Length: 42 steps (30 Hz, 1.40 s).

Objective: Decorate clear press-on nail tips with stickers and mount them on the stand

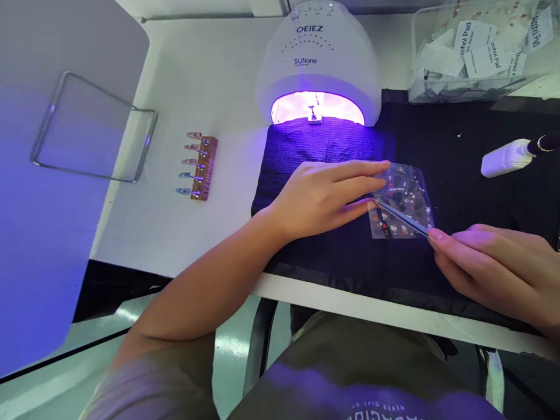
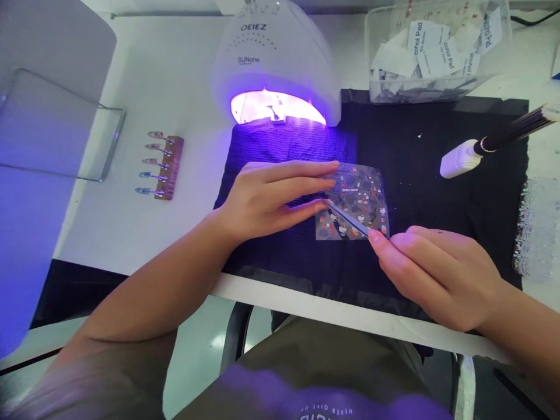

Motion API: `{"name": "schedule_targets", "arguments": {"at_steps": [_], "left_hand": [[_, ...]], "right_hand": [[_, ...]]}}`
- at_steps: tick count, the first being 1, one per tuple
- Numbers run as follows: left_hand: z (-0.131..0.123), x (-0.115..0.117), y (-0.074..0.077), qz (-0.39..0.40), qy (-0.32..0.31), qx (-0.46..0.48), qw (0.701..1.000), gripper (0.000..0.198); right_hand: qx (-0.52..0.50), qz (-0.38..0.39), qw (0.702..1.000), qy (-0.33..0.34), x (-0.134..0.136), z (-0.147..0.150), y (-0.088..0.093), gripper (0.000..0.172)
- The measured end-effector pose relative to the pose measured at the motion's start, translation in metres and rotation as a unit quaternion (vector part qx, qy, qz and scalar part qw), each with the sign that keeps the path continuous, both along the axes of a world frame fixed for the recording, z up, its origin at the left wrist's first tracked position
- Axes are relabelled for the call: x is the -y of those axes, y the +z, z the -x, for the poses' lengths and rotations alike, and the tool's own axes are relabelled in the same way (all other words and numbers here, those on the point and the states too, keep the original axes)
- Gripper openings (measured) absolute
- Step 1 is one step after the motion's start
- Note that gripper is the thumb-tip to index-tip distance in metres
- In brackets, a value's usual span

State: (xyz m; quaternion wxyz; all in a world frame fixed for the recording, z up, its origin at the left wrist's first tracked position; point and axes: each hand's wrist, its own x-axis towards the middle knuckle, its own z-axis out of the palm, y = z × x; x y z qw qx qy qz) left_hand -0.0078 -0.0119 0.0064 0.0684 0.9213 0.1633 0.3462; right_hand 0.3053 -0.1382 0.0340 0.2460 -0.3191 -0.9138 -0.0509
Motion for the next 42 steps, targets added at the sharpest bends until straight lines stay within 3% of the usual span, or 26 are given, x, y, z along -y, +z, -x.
{"name": "schedule_targets", "arguments": {"at_steps": [12, 42], "left_hand": [[-0.0018, 0.0027, 0.0020, -0.008, -0.002, -0.001, 1.000, 0.020], [-0.0058, 0.0067, 0.0037, -0.011, -0.003, 0.007, 1.000, 0.018]], "right_hand": [[-0.001, -0.007, 1.000, 0.009, 0.0032, 0.0000, 0.0018, 0.026], [-0.002, 0.016, 1.000, 0.004, 0.0022, -0.0039, 0.0034, 0.035]]}}
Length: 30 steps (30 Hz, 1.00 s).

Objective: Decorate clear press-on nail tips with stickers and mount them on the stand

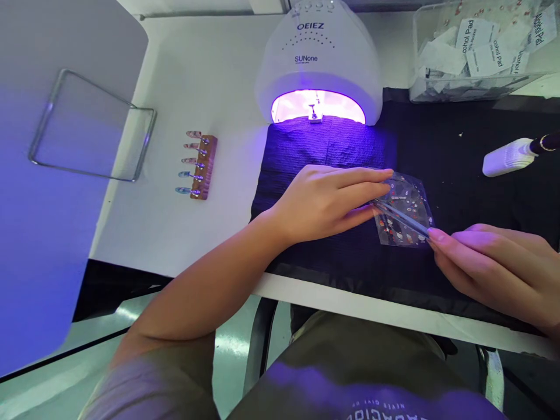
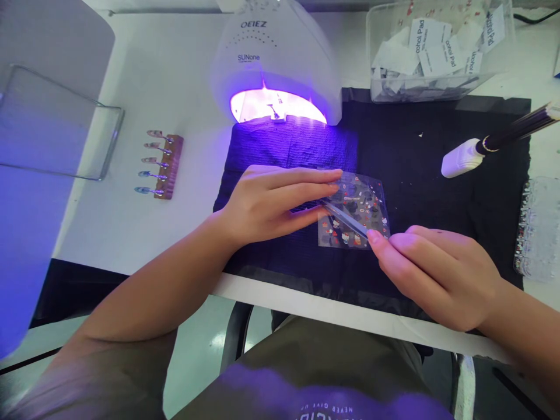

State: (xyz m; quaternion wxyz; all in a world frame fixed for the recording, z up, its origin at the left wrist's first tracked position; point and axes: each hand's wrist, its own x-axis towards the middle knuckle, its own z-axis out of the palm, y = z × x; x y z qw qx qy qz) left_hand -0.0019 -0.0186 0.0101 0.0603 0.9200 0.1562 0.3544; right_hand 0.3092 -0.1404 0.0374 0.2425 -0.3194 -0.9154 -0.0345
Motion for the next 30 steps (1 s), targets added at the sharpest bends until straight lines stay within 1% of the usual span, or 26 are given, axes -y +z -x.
{"name": "schedule_targets", "arguments": {"at_steps": [4, 9, 15, 20, 25, 30], "left_hand": [[0.0010, 0.0012, -0.0005, 0.012, 0.006, -0.015, 1.000, 0.022], [0.0020, 0.0017, -0.0006, 0.016, 0.006, -0.018, 1.000, 0.022], [0.0017, 0.0017, -0.0008, 0.010, 0.007, -0.021, 1.000, 0.022], [0.0002, 0.0024, 0.0001, -0.001, 0.001, -0.003, 1.000, 0.019], [-0.0004, 0.0035, 0.0022, -0.004, 0.005, -0.004, 1.000, 0.018], [0.0008, 0.0043, 0.0018, 0.012, 0.010, -0.033, 0.999, 0.021]], "right_hand": [[0.003, 0.003, 1.000, 0.015, -0.0013, -0.0014, 0.0004, 0.033], [0.000, -0.002, 1.000, 0.011, -0.0016, -0.0018, 0.0009, 0.033], [0.004, 0.012, 1.000, -0.001, 0.0006, -0.0006, 0.0022, 0.034], [0.007, 0.022, 1.000, -0.010, 0.0015, -0.0044, 0.0016, 0.037], [-0.005, 0.009, 1.000, 0.009, 0.0010, 0.0000, 0.0014, 0.038], [0.006, 0.029, 0.999, -0.023, 0.0051, 0.0028, 0.0052, 0.041]]}}
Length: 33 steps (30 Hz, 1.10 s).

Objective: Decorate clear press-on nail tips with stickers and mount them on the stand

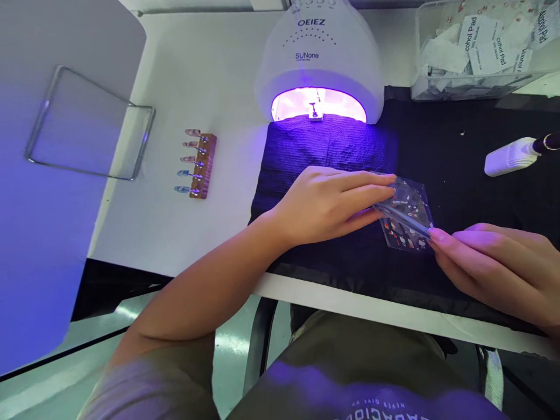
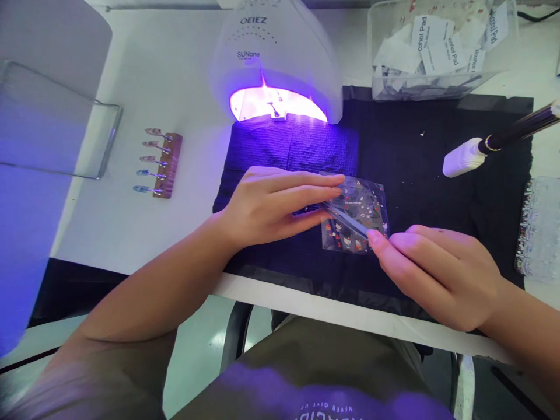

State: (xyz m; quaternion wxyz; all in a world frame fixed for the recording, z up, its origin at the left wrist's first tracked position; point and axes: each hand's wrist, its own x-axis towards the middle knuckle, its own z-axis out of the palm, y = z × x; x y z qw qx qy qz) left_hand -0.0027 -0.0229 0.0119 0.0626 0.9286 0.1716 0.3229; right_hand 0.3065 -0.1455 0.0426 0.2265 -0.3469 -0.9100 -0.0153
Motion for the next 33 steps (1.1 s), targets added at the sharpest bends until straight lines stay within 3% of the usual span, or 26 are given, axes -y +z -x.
{"name": "schedule_targets", "arguments": {"at_steps": [4, 7, 12, 19, 24, 33], "left_hand": [[-0.0003, 0.0005, -0.0010, 0.007, -0.002, 0.005, 1.000, 0.023], [-0.0018, 0.0010, -0.0009, -0.004, -0.009, 0.028, 1.000, 0.022], [-0.0032, 0.0013, -0.0005, -0.017, -0.011, 0.036, 0.999, 0.023], [-0.0014, 0.0011, -0.0001, -0.017, 0.010, -0.001, 1.000, 0.028], [-0.0020, -0.0015, -0.0001, -0.026, 0.003, 0.027, 0.999, 0.027], [0.0002, -0.0027, 0.0020, -0.026, 0.030, 0.003, 0.999, 0.026]], "right_hand": [[0.005, -0.007, 1.000, 0.004, -0.0026, -0.0032, 0.0002, 0.036], [-0.016, -0.070, 0.996, 0.052, -0.0066, -0.0039, -0.0002, 0.027], [0.005, -0.017, 1.000, 0.023, -0.0058, 0.0002, 0.0015, 0.033], [0.000, -0.002, 1.000, 0.011, -0.0023, 0.0001, -0.0002, 0.036], [-0.003, -0.013, 1.000, 0.014, 0.0002, -0.0021, 0.0028, 0.044], [0.002, -0.040, 0.999, 0.022, -0.0034, -0.0018, 0.0003, 0.034]]}}
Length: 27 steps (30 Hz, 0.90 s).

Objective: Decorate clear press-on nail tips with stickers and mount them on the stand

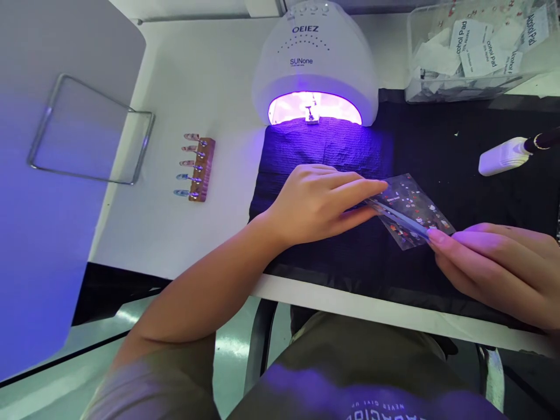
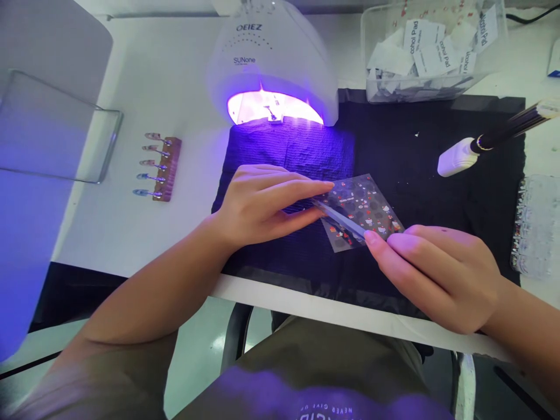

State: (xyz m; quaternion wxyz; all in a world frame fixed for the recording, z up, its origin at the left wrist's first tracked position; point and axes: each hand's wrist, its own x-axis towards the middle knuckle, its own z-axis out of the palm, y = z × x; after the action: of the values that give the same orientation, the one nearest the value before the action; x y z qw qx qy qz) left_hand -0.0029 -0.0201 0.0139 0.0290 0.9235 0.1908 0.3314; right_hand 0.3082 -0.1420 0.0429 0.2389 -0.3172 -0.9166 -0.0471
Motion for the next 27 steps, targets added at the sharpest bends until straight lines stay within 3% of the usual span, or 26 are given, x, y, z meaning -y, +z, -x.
{"name": "schedule_targets", "arguments": {"at_steps": [8, 22, 27], "left_hand": [[-0.0025, 0.0000, -0.0011, -0.014, -0.014, 0.047, 0.999, 0.021], [-0.0040, 0.0057, 0.0004, -0.022, 0.015, 0.043, 0.999, 0.022], [-0.0012, 0.0050, 0.0005, -0.007, 0.026, 0.027, 0.999, 0.023]], "right_hand": [[-0.018, -0.028, 0.999, -0.008, -0.0029, 0.0039, -0.0024, 0.030], [-0.005, -0.028, 0.999, 0.020, -0.0022, 0.0071, 0.0016, 0.028], [-0.014, -0.017, 1.000, -0.005, 0.0015, 0.0086, 0.0014, 0.033]]}}
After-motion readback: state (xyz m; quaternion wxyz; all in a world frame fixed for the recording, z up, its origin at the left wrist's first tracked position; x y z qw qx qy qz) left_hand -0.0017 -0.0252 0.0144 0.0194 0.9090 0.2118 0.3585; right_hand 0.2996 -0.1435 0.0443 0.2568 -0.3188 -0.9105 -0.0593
